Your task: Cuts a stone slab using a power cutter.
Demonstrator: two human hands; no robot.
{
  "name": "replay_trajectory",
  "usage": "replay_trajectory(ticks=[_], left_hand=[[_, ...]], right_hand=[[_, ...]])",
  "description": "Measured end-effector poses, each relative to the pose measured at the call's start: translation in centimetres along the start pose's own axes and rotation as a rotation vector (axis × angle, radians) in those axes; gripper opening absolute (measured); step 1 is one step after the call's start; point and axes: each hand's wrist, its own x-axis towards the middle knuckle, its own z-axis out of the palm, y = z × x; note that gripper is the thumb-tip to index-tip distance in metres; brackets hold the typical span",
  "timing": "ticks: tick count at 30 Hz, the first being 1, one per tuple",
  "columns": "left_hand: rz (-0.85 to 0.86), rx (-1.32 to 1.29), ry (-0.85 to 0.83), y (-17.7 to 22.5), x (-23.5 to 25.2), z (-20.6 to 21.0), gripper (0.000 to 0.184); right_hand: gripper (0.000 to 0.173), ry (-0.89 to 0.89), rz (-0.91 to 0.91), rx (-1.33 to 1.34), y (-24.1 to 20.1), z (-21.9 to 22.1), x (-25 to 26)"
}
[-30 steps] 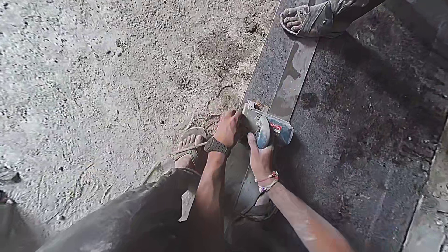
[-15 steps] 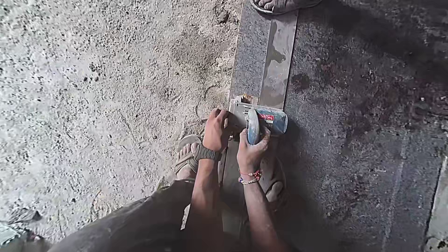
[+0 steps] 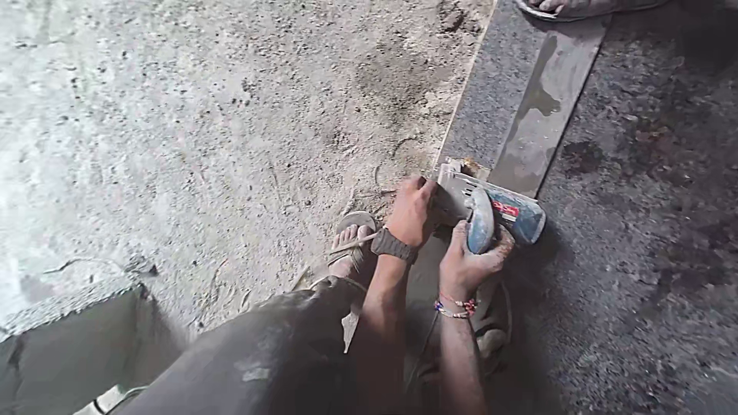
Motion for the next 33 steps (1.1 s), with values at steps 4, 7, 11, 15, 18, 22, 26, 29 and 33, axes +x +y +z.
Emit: replay_trajectory(ticks=[4,7,11,15,18,22,26,29,33], left_hand=[[0.013,-0.008,-0.001,0.2,0.5,0.0,0.035],[0.025,-0.009,0.000,0.1,0.7,-0.1,0.033],[0.012,-0.029,-0.016,-0.1,1.0,0.0,0.043],[0.034,0.003,0.006,-0.2,1.3,0.1,0.043],[0.055,0.004,0.022,-0.2,1.5,0.1,0.043],[0.086,0.017,0.045,-0.1,1.7,0.0,0.043],[0.099,0.023,0.060,-0.2,1.9,0.0,0.044],[0.099,0.035,0.057,-0.2,2.1,0.0,0.044],[0.096,0.030,0.051,-0.1,2.4,-0.1,0.043]], right_hand=[[0.052,0.007,-0.003,0.007,-0.2,0.2,0.3],[0.054,0.020,-0.032,0.024,0.2,0.5,0.5],[0.055,0.030,-0.033,0.007,0.1,0.7,0.7],[0.053,0.039,0.000,-0.009,0.0,0.8,0.9],[0.053,0.049,0.006,-0.018,-0.2,1.0,1.1],[0.053,0.045,0.016,0.012,-0.3,1.2,1.2],[0.054,0.053,0.025,0.004,-0.2,1.4,1.4],[0.053,0.060,0.027,0.007,-0.4,1.5,1.6],[0.052,0.076,0.005,-0.001,-0.4,1.7,1.8]])
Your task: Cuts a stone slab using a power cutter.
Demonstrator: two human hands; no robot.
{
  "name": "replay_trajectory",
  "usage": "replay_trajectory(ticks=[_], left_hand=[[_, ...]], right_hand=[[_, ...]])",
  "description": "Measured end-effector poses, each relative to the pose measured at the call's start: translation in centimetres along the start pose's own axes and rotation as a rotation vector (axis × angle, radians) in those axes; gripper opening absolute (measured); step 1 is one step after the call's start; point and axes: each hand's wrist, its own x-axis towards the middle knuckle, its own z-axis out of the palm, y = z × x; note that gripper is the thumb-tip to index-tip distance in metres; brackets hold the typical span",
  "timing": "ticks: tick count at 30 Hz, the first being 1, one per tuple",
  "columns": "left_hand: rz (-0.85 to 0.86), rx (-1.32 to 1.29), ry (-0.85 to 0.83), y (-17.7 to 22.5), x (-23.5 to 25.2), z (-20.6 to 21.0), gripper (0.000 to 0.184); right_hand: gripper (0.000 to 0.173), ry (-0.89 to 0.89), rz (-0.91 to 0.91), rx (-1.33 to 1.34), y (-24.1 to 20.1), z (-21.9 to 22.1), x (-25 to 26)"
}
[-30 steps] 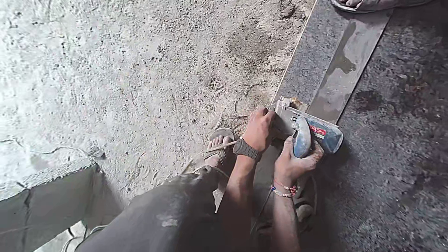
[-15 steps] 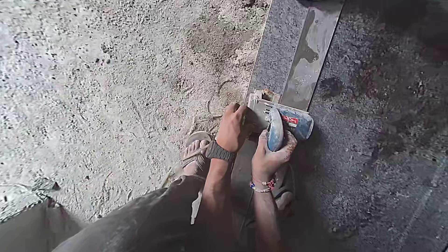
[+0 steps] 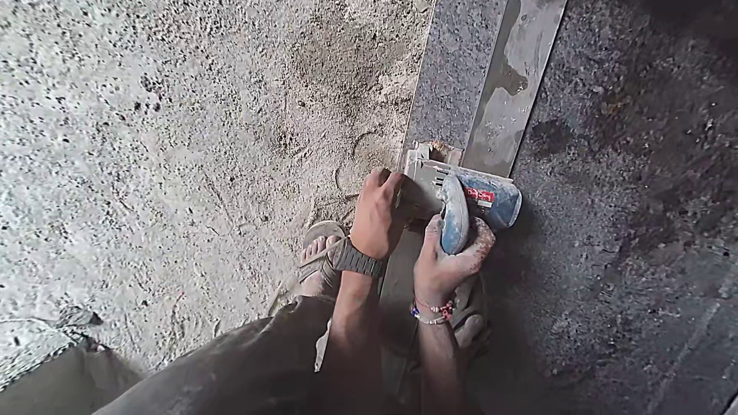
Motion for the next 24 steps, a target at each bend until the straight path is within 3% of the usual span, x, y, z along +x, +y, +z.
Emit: replay_trajectory(ticks=[24], left_hand=[[0.035,-0.017,0.030,0.3,1.6,-0.4,0.042]], right_hand=[[0.049,0.031,-0.019,-0.006,-0.4,1.2,1.4]])
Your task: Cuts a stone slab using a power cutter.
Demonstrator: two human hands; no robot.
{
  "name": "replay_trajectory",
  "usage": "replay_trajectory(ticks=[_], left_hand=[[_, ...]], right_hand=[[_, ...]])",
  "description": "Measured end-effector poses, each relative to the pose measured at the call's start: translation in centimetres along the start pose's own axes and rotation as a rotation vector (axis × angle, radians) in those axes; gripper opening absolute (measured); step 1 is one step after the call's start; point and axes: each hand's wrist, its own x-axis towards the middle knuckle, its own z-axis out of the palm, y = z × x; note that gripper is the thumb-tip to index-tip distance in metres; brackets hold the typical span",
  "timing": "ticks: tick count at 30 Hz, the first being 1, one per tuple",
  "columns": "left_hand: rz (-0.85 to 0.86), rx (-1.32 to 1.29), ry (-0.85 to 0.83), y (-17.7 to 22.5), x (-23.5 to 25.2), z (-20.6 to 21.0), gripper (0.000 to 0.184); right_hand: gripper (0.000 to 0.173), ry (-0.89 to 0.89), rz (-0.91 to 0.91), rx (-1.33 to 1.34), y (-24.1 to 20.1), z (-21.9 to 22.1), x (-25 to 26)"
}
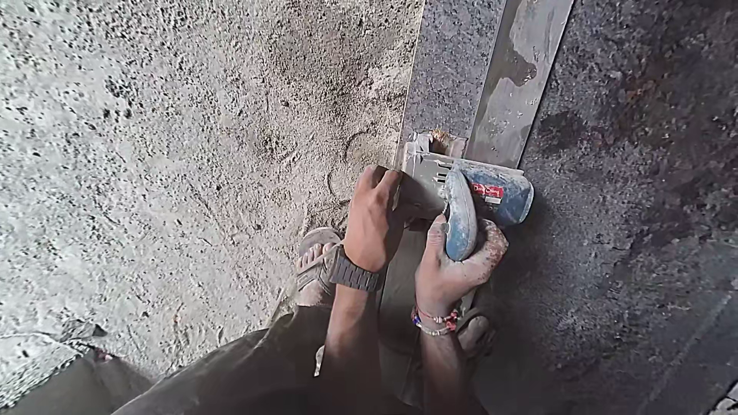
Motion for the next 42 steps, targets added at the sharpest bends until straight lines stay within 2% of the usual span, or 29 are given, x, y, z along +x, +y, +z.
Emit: replay_trajectory(ticks=[23,28,30,34,42], left_hand=[[0.001,0.030,0.003,0.5,1.7,-0.3,0.041],[0.005,0.027,0.009,0.7,2.0,-0.3,0.044],[0.008,0.020,0.002,0.6,2.1,-0.4,0.044],[0.025,0.031,-0.002,0.9,2.4,-0.5,0.042],[0.002,0.006,-0.001,0.6,3.0,-0.6,0.047]], right_hand=[[0.051,0.012,-0.023,-0.020,-0.4,0.9,1.2],[0.052,-0.043,0.006,-0.023,-0.1,0.7,1.7],[0.054,-0.109,0.051,0.007,0.0,0.5,1.9],[0.048,-0.237,0.118,0.068,0.1,0.0,2.6],[0.053,-0.061,0.037,0.016,-0.1,1.3,2.5]])
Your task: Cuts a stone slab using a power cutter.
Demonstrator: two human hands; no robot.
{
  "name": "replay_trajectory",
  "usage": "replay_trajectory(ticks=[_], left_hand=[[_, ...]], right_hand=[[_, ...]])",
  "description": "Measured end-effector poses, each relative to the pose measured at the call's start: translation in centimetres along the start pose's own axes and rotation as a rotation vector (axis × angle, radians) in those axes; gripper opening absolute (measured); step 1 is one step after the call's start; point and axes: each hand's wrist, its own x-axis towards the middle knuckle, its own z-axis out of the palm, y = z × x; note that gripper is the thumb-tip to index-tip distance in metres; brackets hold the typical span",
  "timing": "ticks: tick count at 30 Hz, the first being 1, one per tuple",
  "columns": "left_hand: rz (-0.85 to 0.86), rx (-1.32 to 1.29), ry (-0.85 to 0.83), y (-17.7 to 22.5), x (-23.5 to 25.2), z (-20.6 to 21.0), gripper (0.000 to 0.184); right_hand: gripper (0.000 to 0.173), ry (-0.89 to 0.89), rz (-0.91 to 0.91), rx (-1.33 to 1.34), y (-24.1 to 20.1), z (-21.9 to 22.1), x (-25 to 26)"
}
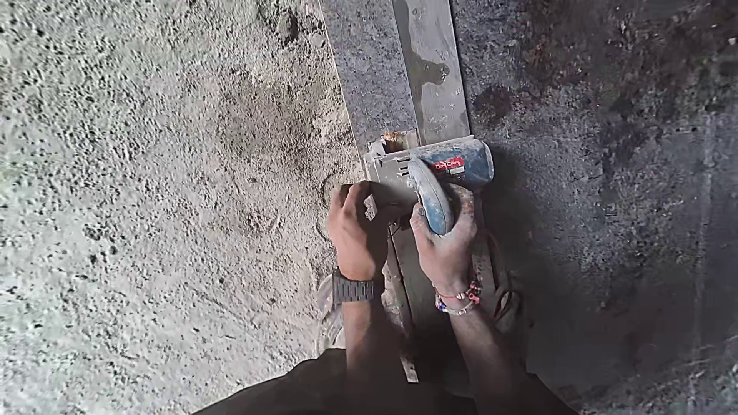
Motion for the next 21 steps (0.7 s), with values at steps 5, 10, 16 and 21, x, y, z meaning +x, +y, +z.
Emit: replay_trajectory(ticks=[5,10,16,21], left_hand=[[-0.013,-0.072,0.028,0.1,0.3,0.0,0.045],[-0.053,-0.112,0.032,0.5,0.7,-0.1,0.045],[-0.067,-0.137,0.054,0.5,0.9,0.3,0.047],[-0.077,-0.157,0.072,0.5,1.1,0.3,0.047]], right_hand=[[0.054,0.053,-0.001,-0.076,-0.9,0.5,0.4],[0.052,0.075,-0.032,-0.090,-1.1,0.9,0.8],[0.052,0.090,-0.051,-0.086,-0.9,1.2,0.9],[0.053,0.102,-0.065,-0.091,-0.9,1.5,1.2]])
